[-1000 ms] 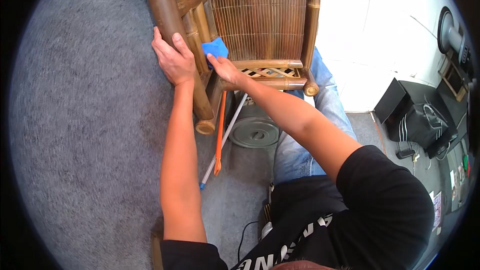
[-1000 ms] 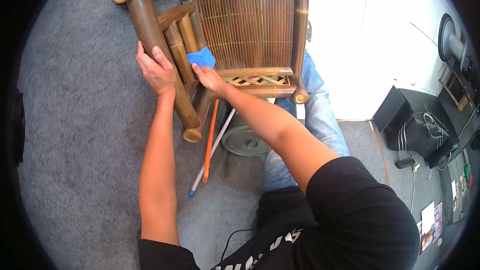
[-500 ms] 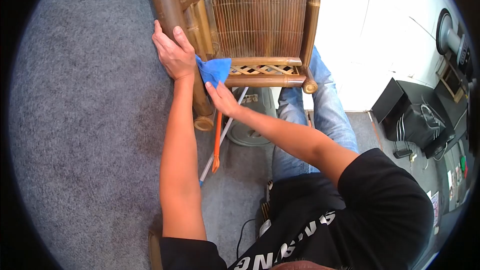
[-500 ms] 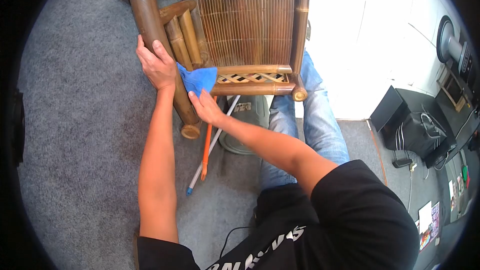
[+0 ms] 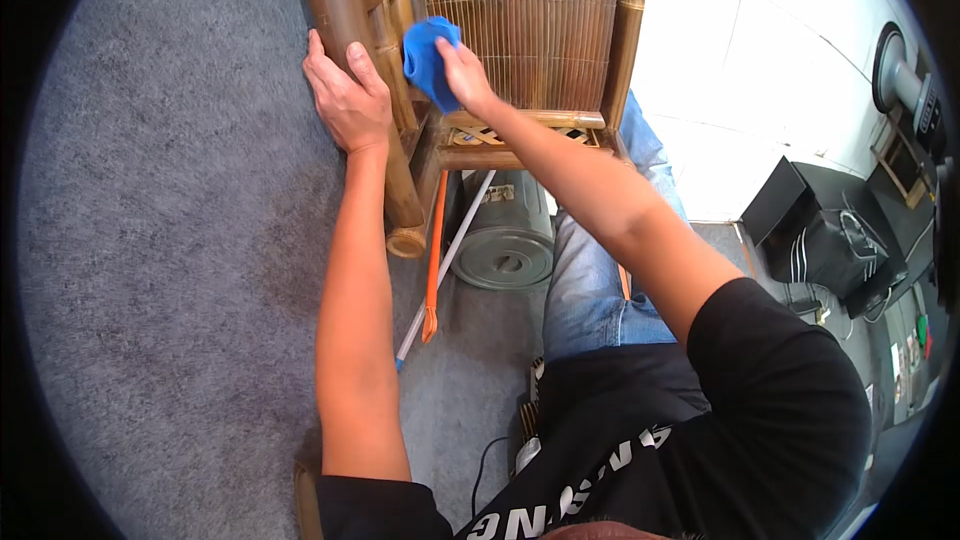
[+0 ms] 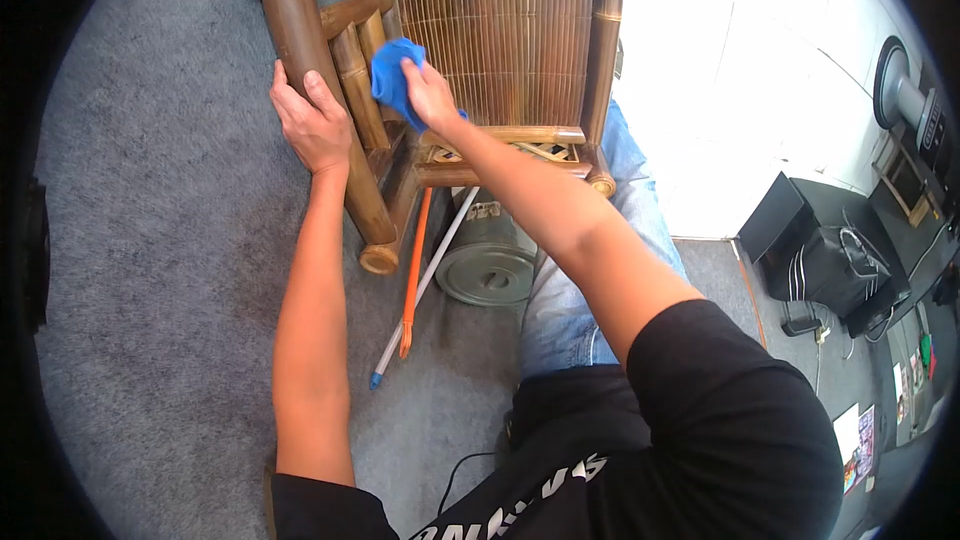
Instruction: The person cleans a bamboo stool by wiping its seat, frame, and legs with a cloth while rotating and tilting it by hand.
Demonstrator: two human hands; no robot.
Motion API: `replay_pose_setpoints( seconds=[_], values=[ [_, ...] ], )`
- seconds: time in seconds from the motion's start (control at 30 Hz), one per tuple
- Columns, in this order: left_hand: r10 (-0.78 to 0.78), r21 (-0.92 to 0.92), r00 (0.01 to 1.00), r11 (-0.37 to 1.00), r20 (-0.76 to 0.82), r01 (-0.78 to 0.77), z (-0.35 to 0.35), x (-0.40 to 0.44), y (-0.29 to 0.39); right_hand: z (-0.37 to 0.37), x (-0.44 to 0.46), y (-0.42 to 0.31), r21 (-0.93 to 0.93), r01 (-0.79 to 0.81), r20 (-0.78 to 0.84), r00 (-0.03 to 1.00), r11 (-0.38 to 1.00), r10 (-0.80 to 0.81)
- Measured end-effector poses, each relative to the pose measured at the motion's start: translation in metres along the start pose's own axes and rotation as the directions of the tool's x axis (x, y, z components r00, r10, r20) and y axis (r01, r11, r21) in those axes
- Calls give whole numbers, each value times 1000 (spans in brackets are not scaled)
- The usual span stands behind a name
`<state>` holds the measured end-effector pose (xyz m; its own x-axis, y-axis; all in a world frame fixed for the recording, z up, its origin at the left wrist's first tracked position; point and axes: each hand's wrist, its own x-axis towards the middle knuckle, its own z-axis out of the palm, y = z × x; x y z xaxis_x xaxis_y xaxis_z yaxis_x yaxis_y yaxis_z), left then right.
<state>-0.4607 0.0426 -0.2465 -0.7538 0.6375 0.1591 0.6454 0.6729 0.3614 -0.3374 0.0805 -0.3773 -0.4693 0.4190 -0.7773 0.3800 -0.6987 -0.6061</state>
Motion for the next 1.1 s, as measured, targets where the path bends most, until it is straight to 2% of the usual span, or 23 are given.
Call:
replay_pose_setpoints(
  seconds=[0.03, 0.1, 0.2, 0.23, 0.27, 0.3, 0.33, 0.43, 0.53, 0.63, 0.67, 0.73, 0.77, 0.87, 0.97, 1.07, 1.1],
  values=[
    [4, 1, 1000, 1000, -2, -4, 0, 0, 0, 12, 42, 35, 26, 55, 141, 988, 998, -58],
    [13, 6, 1000, 1000, -10, -13, 2, 0, -2, 17, 32, -2, -276, 59, 93, 995, 959, -35],
    [-42, -22, 999, 999, 18, 42, 0, -1, -1, 20, 23, 31, -403, 147, 259, 965, 903, -41],
    [-39, -16, 999, 999, 13, 39, 0, -1, -1, 16, -1, 33, -493, 122, 291, 956, 861, 31],
    [-36, -11, 999, 999, 10, 36, 0, -1, 0, 10, -16, 59, -421, 131, 308, 951, 897, 6],
    [-33, -7, 999, 999, 8, 33, -1, -1, 1, 6, -25, 86, -211, -19, 239, 968, 977, 70],
    [-46, -11, 999, 999, 13, 46, -1, -1, 2, 3, -32, 102, 22, -155, 188, 971, 988, 148],
    [-62, -24, 998, 998, 14, 62, -2, -2, 2, -32, -58, 100, -54, -365, 252, 896, 929, 367],
    [-51, -33, 999, 998, 1, 51, -1, 0, 1, -38, -82, 86, -62, -214, 33, 976, 975, 216],
    [-70, -32, 997, 997, 19, 70, -2, -1, 4, -7, -65, 37, -3, 20, -14, 1000, 1000, -20],
    [-63, -30, 998, 998, 16, 63, -2, -1, 3, 4, -58, 4, -29, 119, 22, 993, 992, -119],
    [-51, -29, 999, 998, 6, 52, -1, -1, 0, 32, -35, -40, -159, 477, 44, 878, 864, -476],
    [-45, -34, 999, 998, -3, 45, 1, -1, -1, 43, -22, -47, -269, 689, 58, 709, 673, -703],
    [-41, -40, 999, 998, -10, 40, 1, -1, -2, 45, -12, -11, -321, 726, 187, 678, 608, -711],
    [-18, -34, 1000, 999, -23, 17, 3, 0, -6, 12, -50, 6, -406, 795, 499, 607, 451, -618],
    [-37, -38, 999, 999, -2, 37, -1, -3, 1, -10, -92, 33, -356, 754, 563, 644, 552, -517],
    [-50, -36, 999, 998, 7, 50, -2, -2, 1, -11, -96, 44, -344, 653, 510, 733, 675, -450]
  ],
)
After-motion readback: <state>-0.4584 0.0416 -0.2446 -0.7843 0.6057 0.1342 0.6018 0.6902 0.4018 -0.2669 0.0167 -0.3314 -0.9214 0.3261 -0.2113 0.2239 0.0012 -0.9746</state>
